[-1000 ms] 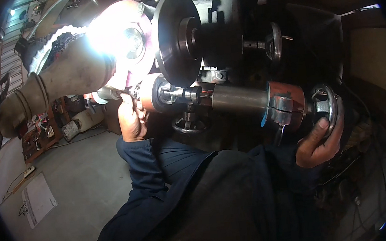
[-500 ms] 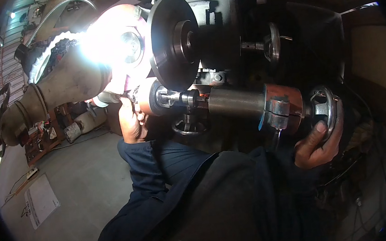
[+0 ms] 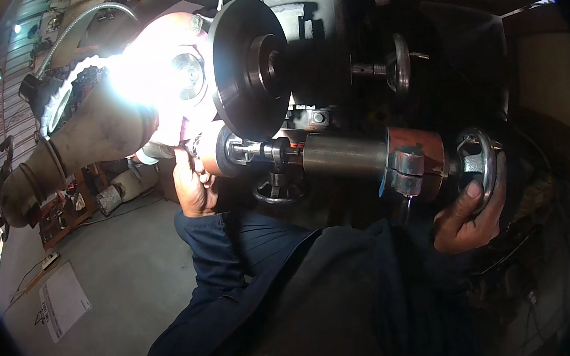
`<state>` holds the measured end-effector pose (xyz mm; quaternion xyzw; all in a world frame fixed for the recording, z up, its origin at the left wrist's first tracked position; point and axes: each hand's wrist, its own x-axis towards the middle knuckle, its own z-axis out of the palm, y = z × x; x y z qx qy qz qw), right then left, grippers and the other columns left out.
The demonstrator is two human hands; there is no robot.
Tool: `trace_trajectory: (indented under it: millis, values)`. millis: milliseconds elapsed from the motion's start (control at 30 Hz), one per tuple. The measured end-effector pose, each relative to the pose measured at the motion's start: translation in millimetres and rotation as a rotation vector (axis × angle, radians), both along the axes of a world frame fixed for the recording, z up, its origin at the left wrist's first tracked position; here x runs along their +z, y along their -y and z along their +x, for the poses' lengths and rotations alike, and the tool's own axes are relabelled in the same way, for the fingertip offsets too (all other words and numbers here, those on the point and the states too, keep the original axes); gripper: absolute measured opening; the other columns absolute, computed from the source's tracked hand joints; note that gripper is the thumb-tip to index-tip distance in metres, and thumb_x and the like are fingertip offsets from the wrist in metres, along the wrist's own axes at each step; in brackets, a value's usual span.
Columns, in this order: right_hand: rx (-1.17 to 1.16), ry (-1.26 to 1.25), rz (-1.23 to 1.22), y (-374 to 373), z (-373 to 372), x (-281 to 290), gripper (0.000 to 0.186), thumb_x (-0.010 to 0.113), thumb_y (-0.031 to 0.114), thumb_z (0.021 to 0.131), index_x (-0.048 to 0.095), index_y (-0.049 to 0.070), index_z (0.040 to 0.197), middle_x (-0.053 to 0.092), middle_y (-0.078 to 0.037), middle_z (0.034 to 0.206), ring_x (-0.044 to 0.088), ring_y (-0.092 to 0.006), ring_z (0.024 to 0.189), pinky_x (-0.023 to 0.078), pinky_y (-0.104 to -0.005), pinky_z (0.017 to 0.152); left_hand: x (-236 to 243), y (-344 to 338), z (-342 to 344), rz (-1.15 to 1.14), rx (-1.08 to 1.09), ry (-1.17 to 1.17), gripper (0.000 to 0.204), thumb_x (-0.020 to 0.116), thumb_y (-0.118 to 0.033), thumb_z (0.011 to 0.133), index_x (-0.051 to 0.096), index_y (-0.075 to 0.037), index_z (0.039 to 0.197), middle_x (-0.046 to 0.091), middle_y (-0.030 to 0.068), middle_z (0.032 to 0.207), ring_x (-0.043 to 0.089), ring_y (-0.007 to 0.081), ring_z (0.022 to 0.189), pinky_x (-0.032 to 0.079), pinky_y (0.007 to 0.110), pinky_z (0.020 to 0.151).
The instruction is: The person turns handwheels and adjusts levers on a metal lathe to move the carriage and cross-slide while machining a workpiece.
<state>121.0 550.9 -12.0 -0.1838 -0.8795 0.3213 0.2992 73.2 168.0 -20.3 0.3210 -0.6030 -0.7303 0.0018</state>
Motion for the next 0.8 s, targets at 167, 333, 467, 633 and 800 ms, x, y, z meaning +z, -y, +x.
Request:
trace_trajectory:
  millis: [167, 333, 467, 633, 800]
  values:
    - [-0.002, -0.01, -0.018, -0.4, 1.6, -3.0, 0.045, 0.047, 0.027, 0.105, 0.057, -0.009, 0.13, 0.066, -0.022, 0.122, 0.067, -0.0293, 0.109, 0.053, -0.0365, 0.091, -0.4, -1.8, -0.1, -0.034, 0.004, -0.014, 0.047, 0.045, -0.043, 0.106, 0.043, -0.011, 0.071, 0.036, -0.0036, 0.056, 0.034, 0.0069, 0.044, 0.028, 0.023, 0.039]
    - [0.003, -0.002, -0.026, -0.5, 2.4, -1.9, 0.044, 0.048, 0.026, 0.104, 0.057, -0.009, 0.13, 0.066, -0.023, 0.122, 0.067, -0.0291, 0.11, 0.053, -0.0363, 0.093, 1.2, -2.4, -0.9, -0.021, 0.018, -0.004, 0.047, 0.045, -0.043, 0.106, 0.043, -0.01, 0.072, 0.037, -0.0035, 0.056, 0.034, 0.0069, 0.044, 0.028, 0.024, 0.039]
    - [0.0, -0.001, -0.036, -0.6, 2.8, -1.6, 0.043, 0.048, 0.024, 0.104, 0.057, -0.009, 0.13, 0.066, -0.022, 0.122, 0.067, -0.029, 0.11, 0.053, -0.0363, 0.092, 3.5, -5.6, -2.4, -0.028, 0.036, 0.007, 0.047, 0.045, -0.043, 0.106, 0.044, -0.01, 0.073, 0.037, -0.0033, 0.056, 0.034, 0.0068, 0.043, 0.028, 0.024, 0.039]
    - [0.001, -0.01, -0.03, 0.4, 2.3, -1.5, 0.043, 0.048, 0.024, 0.104, 0.057, -0.009, 0.13, 0.066, -0.023, 0.121, 0.067, -0.0288, 0.109, 0.053, -0.0364, 0.092, 2.7, -4.2, -1.8, -0.04, 0.032, 0.006, 0.047, 0.045, -0.042, 0.106, 0.045, -0.009, 0.073, 0.037, -0.0029, 0.056, 0.034, 0.0067, 0.043, 0.028, 0.024, 0.039]
    - [0.0, -0.014, -0.017, 0.9, 1.7, -2.2, 0.043, 0.048, 0.024, 0.104, 0.056, -0.008, 0.131, 0.066, -0.022, 0.121, 0.067, -0.0284, 0.109, 0.054, -0.0363, 0.09, 3.0, -5.1, -2.2, -0.058, 0.037, 0.013, 0.048, 0.046, -0.043, 0.105, 0.044, -0.01, 0.07, 0.039, -0.0023, 0.055, 0.036, 0.0072, 0.042, 0.029, 0.024, 0.038]
